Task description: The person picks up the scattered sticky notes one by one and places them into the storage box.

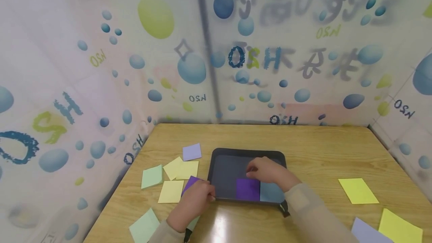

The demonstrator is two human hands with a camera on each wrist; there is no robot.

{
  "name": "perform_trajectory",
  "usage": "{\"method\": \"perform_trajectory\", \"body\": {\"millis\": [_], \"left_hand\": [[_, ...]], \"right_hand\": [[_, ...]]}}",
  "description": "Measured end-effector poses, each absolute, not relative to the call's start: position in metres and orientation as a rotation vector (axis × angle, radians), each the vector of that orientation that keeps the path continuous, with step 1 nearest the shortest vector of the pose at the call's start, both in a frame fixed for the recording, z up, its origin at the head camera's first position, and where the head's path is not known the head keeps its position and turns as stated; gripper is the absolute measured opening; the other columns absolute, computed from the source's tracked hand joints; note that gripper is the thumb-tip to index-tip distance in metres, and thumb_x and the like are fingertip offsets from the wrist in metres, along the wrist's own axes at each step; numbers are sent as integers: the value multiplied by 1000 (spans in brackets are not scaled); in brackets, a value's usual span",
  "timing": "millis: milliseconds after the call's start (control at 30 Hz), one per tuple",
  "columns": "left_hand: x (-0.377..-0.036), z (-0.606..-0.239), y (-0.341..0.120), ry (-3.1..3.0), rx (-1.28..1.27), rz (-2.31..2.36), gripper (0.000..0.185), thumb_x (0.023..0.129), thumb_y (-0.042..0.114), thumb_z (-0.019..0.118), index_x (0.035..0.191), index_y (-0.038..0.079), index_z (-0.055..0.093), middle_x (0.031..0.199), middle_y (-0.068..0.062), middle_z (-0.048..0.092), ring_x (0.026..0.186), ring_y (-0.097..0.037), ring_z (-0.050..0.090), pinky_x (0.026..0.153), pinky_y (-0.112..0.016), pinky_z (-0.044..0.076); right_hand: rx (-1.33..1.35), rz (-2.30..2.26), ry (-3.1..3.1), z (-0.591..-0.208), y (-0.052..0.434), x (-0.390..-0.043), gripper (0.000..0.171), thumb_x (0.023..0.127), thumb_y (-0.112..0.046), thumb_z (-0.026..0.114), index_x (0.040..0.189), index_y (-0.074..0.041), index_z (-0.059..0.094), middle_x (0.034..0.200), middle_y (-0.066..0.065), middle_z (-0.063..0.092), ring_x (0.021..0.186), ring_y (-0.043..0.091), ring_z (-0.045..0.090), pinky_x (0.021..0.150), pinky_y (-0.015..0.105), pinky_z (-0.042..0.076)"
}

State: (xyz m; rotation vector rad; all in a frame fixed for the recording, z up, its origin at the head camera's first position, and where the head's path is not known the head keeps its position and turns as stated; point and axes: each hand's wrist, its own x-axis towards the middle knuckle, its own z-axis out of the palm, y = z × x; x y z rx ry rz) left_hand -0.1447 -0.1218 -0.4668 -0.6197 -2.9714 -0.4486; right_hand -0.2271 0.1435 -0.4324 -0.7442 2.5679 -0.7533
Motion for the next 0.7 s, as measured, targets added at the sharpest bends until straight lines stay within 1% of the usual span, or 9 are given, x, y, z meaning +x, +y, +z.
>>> {"method": "perform_trajectory", "body": {"millis": [133,233,433,567,700], "left_hand": [[-145,-468,-122,-2963,-616,-444,22,82,7,80,68,20,69,74,11,58,74,-7,60,57,-19,47],[-145,-468,-122,-2970,-611,-436,21,83,8,80,69,20,69,75,11,59,75,-8,60,58,-20,48],[-144,-469,-122,-2979,-610,-439,19,83,8,80,70,20,71,76,10,61,76,-8,61,60,-20,49],[-144,-469,-122,-2977,-608,-443,19,82,8,81,70,20,71,76,10,60,75,-8,60,60,-20,49],[-145,-469,-121,-2973,-610,-442,19,82,8,81,70,19,71,76,10,60,74,-8,60,60,-19,49]], "right_hand": [[-725,-807,2578,-433,149,-224,27,98,-20,66,116,-1,71,110,9,74,98,24,70,82,43,58],[-720,-828,2586,-434,154,-222,24,98,-20,66,114,-2,72,107,7,74,94,21,69,79,41,58],[-731,-870,2627,-438,165,-216,22,99,-20,65,111,-3,72,98,1,73,86,13,65,72,32,55],[-725,-892,2666,-441,173,-211,20,99,-20,64,110,-4,72,97,-1,72,85,10,63,69,28,53],[-690,-926,2696,-445,183,-206,20,99,-19,63,110,-4,71,98,0,72,87,11,63,70,27,53]]}}
